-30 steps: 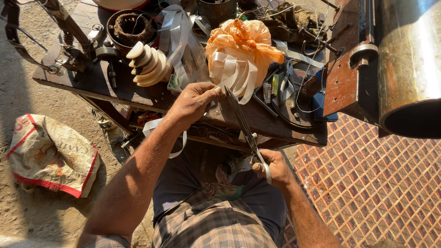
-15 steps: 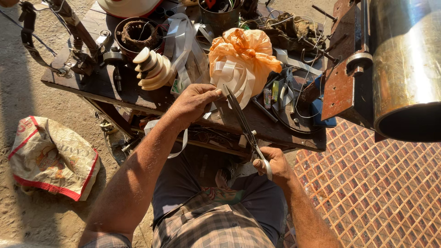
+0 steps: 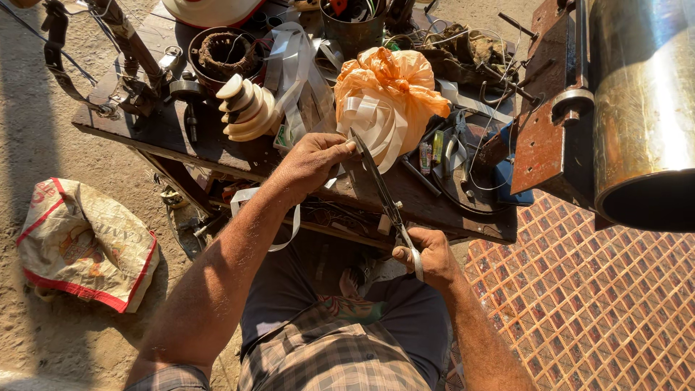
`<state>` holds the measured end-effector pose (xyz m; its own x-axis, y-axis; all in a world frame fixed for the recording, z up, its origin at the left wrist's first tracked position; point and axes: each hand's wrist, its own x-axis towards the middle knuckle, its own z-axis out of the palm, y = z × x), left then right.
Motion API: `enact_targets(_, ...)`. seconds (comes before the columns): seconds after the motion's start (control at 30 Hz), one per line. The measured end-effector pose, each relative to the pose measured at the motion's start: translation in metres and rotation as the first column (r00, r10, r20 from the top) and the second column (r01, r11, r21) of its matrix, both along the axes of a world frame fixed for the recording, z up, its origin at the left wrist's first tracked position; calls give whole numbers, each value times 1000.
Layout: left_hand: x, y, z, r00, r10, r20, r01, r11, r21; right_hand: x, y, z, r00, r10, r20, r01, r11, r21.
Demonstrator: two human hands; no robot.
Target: The person sits on the ground at a low workbench and handles white plastic ribbon. They cut ribbon pieces with scissors, fold and knot the strips, and attach the tied ribbon around an orange plastic bag bundle on the bench, repeating the cutting and tying cycle.
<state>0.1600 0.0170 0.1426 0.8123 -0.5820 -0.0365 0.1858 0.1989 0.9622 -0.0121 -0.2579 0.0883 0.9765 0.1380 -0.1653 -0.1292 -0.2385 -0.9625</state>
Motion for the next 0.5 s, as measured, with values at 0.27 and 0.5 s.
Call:
enact_targets(0.27, -3, -1, 1, 1000, 24, 6, -24, 999, 34, -1, 4, 2, 1000, -8, -5, 8, 999, 37)
enact_targets(0.5, 1, 22, 35, 988, 152, -17, -148, 978, 147, -23, -17, 4, 989, 8, 150, 43, 941, -335)
